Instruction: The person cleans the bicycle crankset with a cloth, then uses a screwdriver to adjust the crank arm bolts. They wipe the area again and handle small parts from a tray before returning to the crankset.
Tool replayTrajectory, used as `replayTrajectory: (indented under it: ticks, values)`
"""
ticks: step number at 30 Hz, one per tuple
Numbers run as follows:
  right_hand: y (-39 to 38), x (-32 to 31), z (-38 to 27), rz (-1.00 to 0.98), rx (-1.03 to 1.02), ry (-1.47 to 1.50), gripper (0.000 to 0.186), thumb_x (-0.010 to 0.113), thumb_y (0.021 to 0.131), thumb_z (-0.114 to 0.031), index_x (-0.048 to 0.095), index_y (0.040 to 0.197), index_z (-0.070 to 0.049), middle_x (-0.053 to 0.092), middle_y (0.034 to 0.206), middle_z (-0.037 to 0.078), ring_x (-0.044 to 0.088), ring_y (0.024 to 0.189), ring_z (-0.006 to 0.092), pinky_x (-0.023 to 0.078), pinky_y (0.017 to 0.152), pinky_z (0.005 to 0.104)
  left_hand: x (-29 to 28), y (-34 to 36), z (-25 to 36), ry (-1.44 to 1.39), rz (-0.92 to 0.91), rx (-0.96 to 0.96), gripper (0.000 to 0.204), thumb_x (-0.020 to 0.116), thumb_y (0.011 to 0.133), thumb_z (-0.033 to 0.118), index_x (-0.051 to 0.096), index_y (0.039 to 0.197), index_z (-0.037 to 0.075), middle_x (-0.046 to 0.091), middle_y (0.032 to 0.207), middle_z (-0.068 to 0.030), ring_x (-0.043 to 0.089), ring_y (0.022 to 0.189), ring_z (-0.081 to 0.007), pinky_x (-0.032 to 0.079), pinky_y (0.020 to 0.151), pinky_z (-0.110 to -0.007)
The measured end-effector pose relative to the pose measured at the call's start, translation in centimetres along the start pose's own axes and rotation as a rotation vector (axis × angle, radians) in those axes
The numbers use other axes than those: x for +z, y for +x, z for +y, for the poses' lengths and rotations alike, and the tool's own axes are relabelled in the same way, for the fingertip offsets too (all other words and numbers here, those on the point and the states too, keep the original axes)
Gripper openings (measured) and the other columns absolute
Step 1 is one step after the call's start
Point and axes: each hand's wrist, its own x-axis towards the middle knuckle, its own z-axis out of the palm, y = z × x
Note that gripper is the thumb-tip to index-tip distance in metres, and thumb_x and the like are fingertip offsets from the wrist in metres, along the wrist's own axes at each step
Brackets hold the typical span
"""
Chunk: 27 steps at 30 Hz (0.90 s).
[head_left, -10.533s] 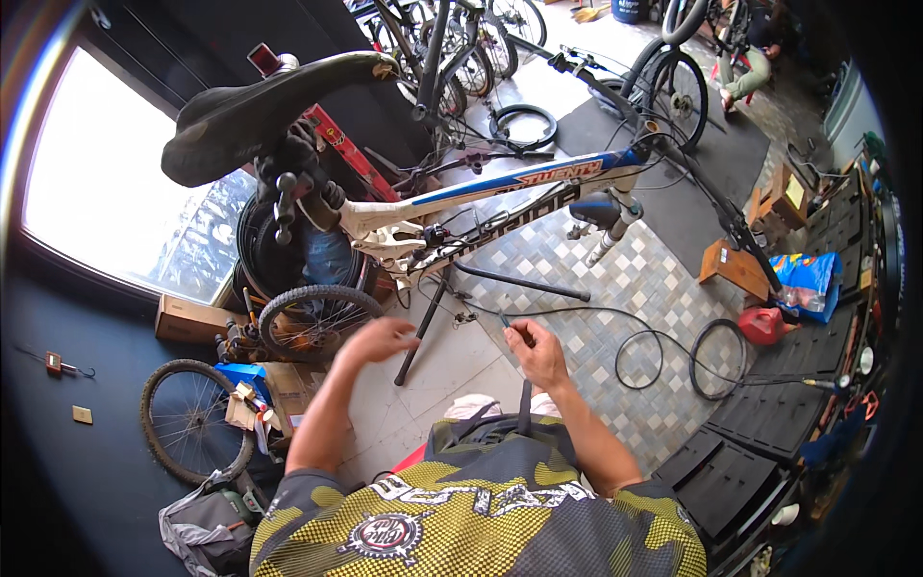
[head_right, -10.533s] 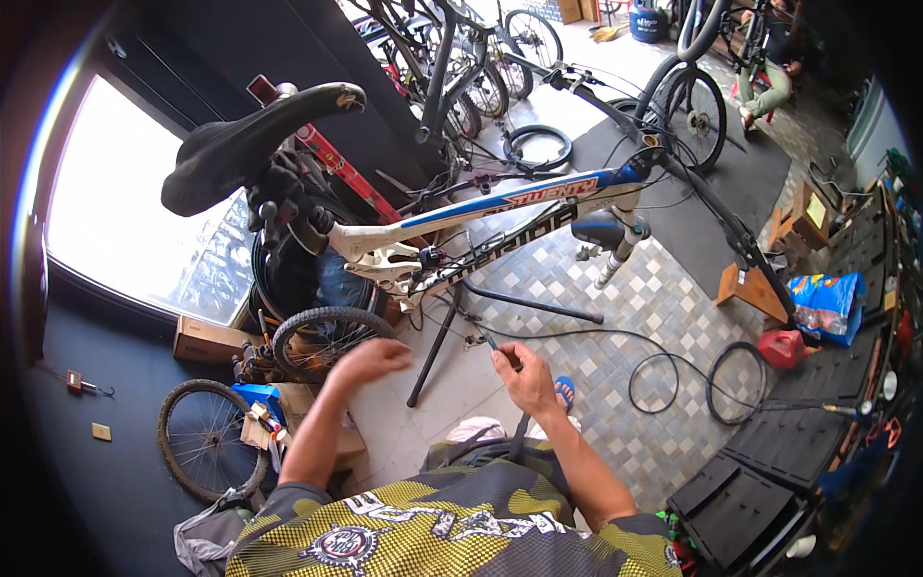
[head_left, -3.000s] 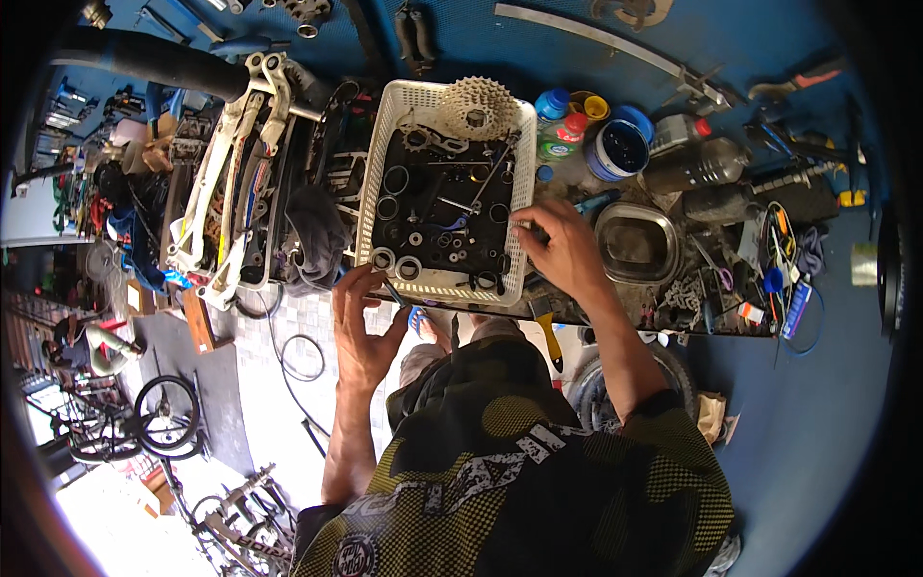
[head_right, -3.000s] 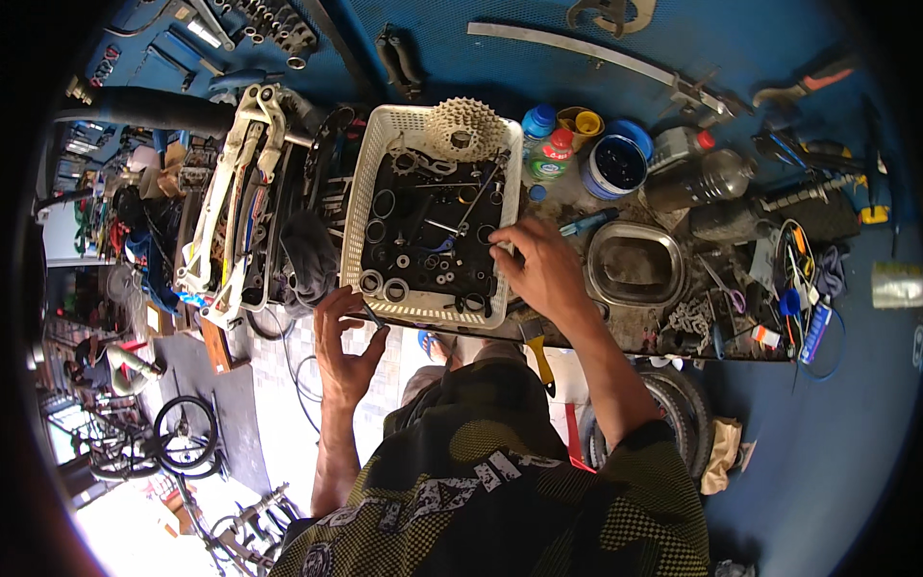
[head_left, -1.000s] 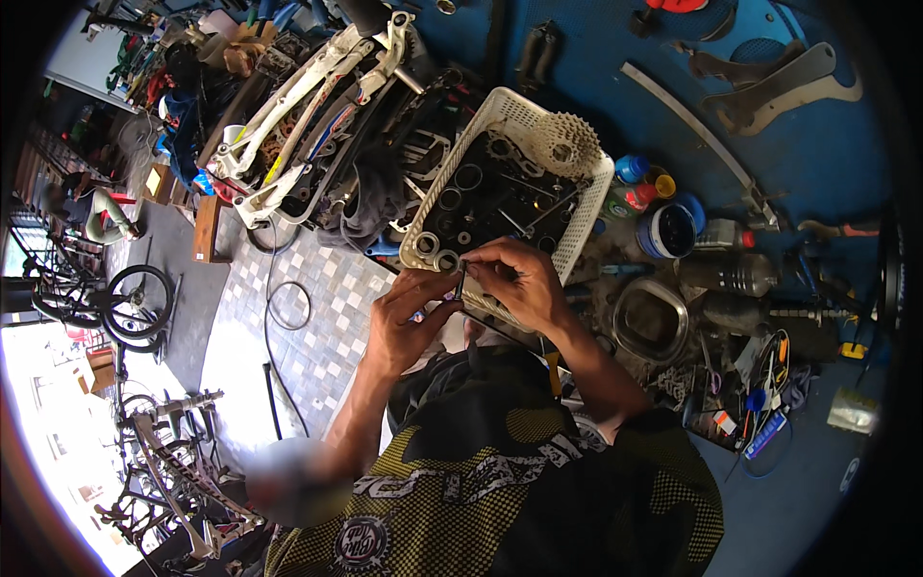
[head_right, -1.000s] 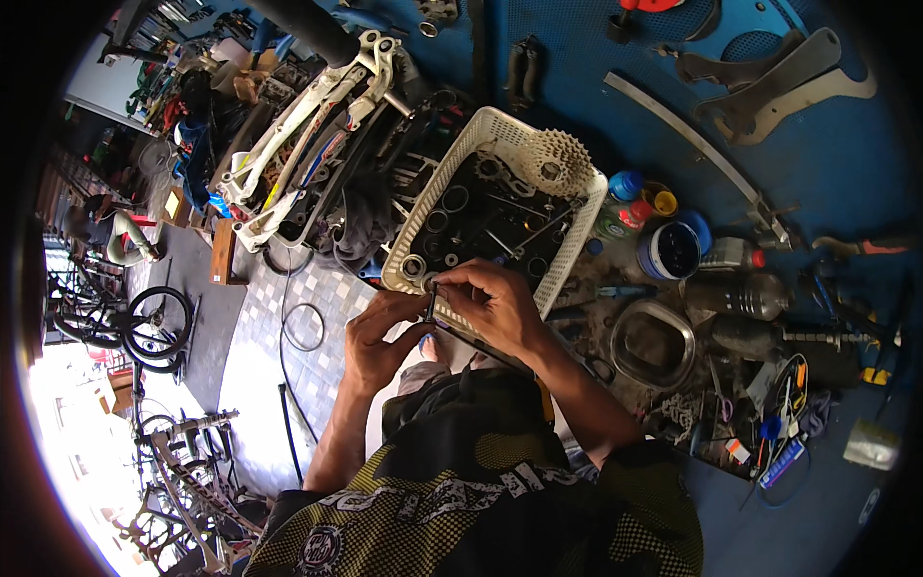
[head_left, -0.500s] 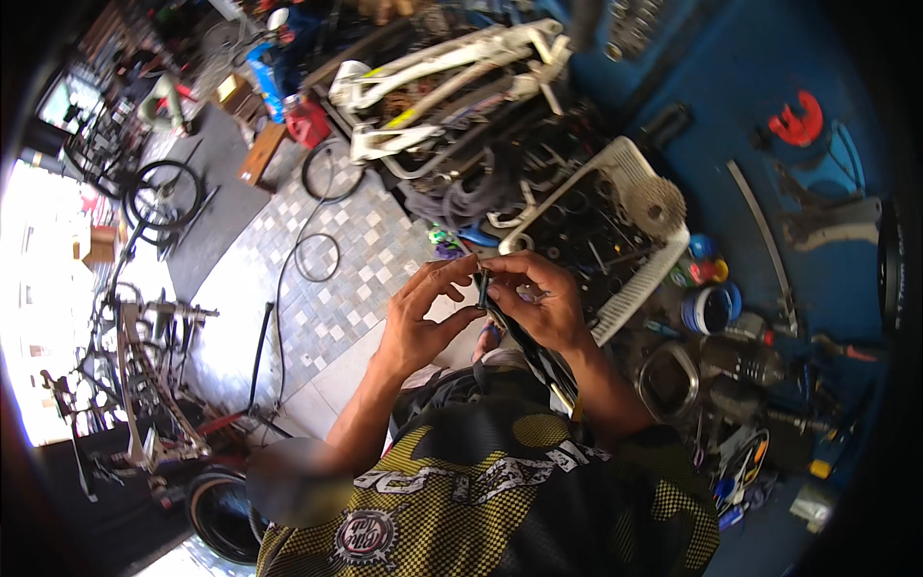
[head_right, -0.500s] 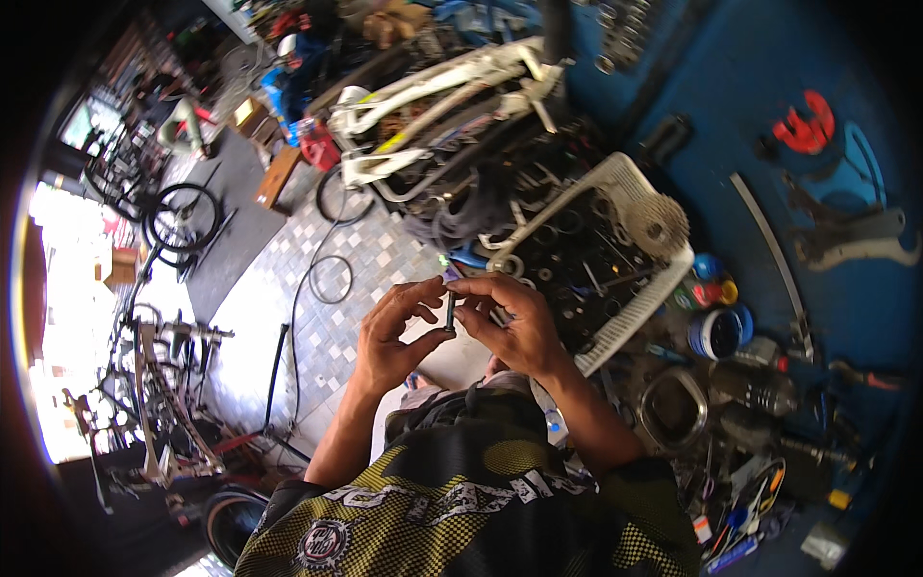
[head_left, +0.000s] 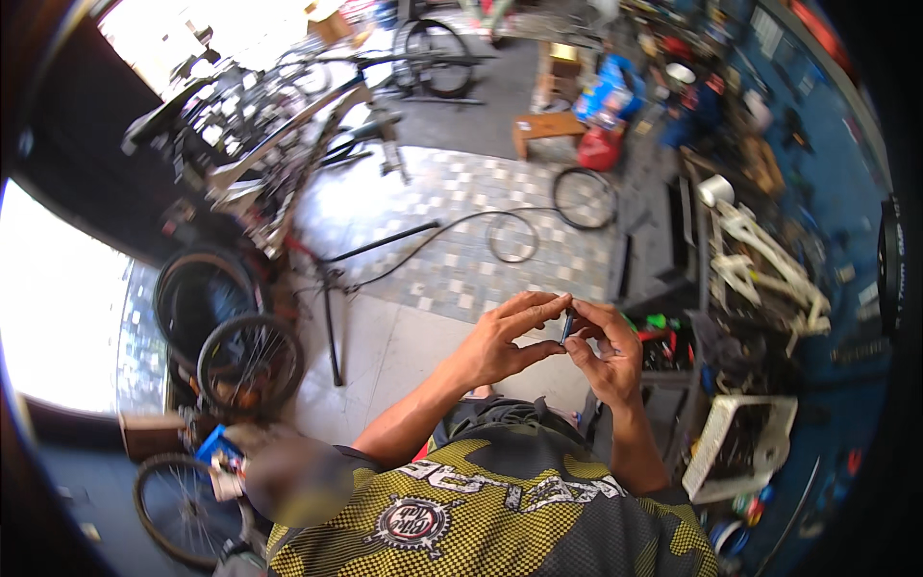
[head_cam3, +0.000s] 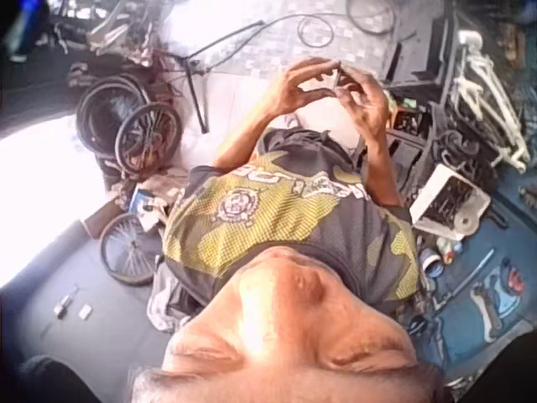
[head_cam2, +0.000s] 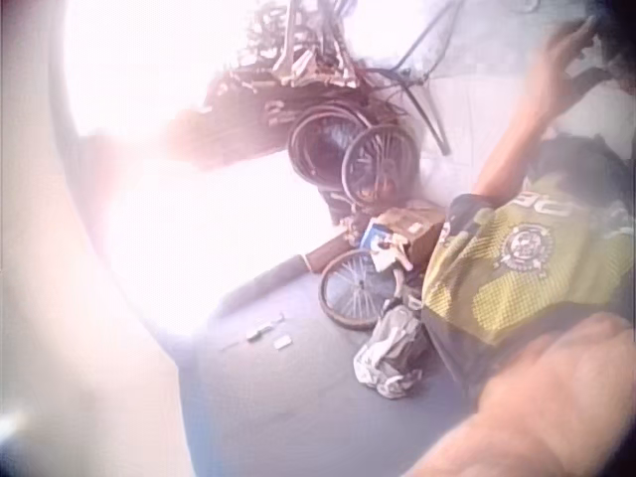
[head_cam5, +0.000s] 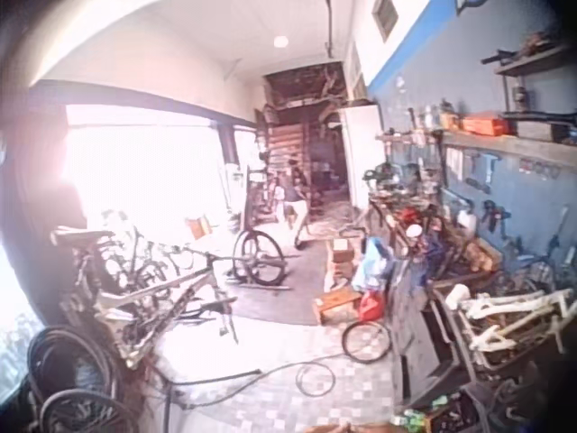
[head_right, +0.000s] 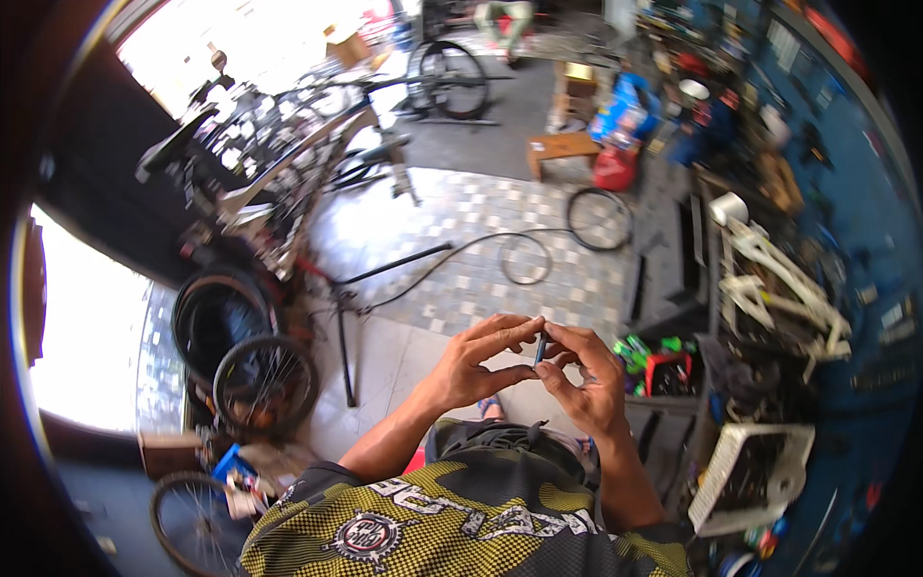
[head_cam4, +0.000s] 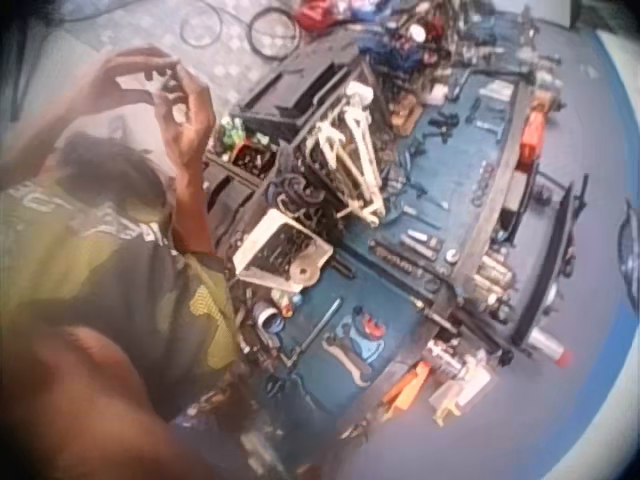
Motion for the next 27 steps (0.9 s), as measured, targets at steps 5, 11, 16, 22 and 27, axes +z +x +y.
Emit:
replayTrajectory:
  ticks: [5,11,16,22,27]
  values:
    - [5.3,11.3,2.0,-0.269,0.066,0.149,0.05,0.08,0.093,-0.011,0.064,0.14,-0.001,0.068,0.124,0.013,0.069,0.102,0.0191,0.059,0.08,0.0304,-10.2,-6.2,-1.7,0.114,0.259,-0.074,0.067,0.087,0.079,0.003,0.066,0.143,0.011,0.07,0.131,-0.0119,0.07,0.105,-0.0233,0.06,0.084,-0.035]
    - [10.1,21.8,3.4,-0.458,-0.111,0.089,0.049,0.078,0.094,-0.012,0.065,0.14,-0.001,0.066,0.128,0.016,0.07,0.105,0.023,0.06,0.082,0.0323,-17.1,-11.4,-3.5,0.299,0.56,-0.137,0.06,0.088,0.078,0.001,0.071,0.135,0.008,0.071,0.126,-0.0122,0.072,0.096,-0.0202,0.061,0.08,-0.032]
    - [14.1,28.6,5.4,-0.558,-0.162,0.2,0.049,0.079,0.095,-0.016,0.066,0.139,0.0,0.065,0.132,0.016,0.068,0.094,0.0193,0.058,0.081,0.0299,-21.1,-13.4,-5.6,0.327,0.711,-0.218,0.059,0.085,0.081,-0.001,0.07,0.137,0.007,0.071,0.125,-0.0128,0.072,0.1,-0.0203,0.061,0.08,-0.032]
    - [18.8,35.6,8.9,-0.616,-0.164,0.188,0.044,0.078,0.092,-0.005,0.068,0.135,-0.002,0.071,0.126,0.015,0.074,0.097,0.0233,0.062,0.081,0.0324,-27.4,-13.4,-9.8,0.339,0.81,-0.264,0.061,0.084,0.081,-0.003,0.068,0.139,0.007,0.072,0.125,-0.0133,0.072,0.101,-0.0218,0.062,0.08,-0.032]
    - [25.1,41.7,11.5,-0.588,-0.242,0.212,0.029,0.076,0.094,-0.002,0.073,0.123,-0.002,0.075,0.114,0.014,0.074,0.087,0.0194,0.062,0.075,0.0311,-34.3,-11.2,-12.9,0.411,0.847,-0.355,0.052,0.083,0.078,-0.008,0.073,0.128,0.004,0.073,0.116,-0.0132,0.073,0.096,-0.0195,0.059,0.078,-0.029]
